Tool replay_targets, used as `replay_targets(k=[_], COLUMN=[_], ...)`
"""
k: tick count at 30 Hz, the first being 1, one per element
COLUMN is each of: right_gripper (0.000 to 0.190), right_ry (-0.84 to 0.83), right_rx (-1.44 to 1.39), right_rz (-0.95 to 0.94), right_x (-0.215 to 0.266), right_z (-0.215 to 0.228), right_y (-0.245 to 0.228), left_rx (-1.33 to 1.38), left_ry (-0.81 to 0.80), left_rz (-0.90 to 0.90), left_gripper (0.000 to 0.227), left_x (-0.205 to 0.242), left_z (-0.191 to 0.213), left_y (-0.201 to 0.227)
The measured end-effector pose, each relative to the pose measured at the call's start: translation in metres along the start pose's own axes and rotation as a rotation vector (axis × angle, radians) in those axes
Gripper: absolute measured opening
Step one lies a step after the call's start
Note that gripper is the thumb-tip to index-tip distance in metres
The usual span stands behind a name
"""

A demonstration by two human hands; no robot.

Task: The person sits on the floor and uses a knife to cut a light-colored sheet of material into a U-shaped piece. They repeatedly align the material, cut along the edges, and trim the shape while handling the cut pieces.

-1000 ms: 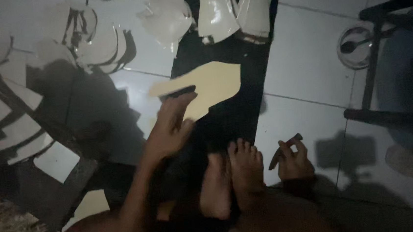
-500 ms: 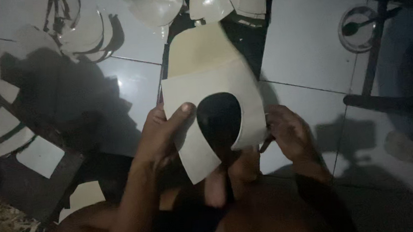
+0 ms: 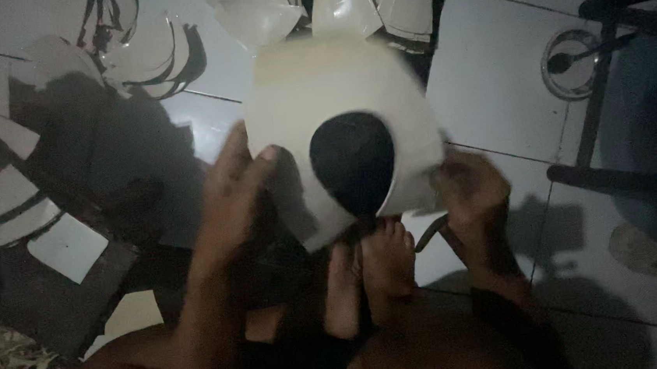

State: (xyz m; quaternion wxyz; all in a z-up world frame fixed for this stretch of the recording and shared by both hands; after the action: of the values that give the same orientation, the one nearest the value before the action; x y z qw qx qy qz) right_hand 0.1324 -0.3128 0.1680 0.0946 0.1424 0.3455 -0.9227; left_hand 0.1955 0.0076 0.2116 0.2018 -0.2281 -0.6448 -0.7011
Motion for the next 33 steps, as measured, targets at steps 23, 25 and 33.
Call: replay_targets(k=[23,25,33], right_gripper=[0.066,0.065,0.063], right_ry=[-0.136,-0.149,-0.115], right_rx=[0.242,0.185,0.192], right_rz=[0.004,-0.108,0.148], right_x=[-0.238,-0.23,-0.168], right_z=[-0.115,-0.117,-0.078], right_y=[0.123,0.121,0.067], left_rx=[-0.217,-0.224,-0.307], left_ry=[0.095,0.124,0.2], left_rz=[0.196,0.376,0.025], left_gripper=[0.043,0.042,0.032], left_x=[0.057,0.065,0.085], left_z=[0.017,0.023,0.043], left_y=[-0.187,-0.2,-0.157])
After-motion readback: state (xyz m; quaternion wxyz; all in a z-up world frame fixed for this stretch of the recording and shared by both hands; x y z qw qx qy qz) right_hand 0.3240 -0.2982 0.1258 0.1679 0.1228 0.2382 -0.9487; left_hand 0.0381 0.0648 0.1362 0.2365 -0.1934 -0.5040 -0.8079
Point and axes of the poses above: each hand's wrist, its own x-axis away from the middle knuckle, its own z-axis out of the back of the hand, y = z × x, the point moved 5 cm from there along -x, towards the middle knuckle, and after that the axes turned 13 degrees about z, right-handed, at the moved point
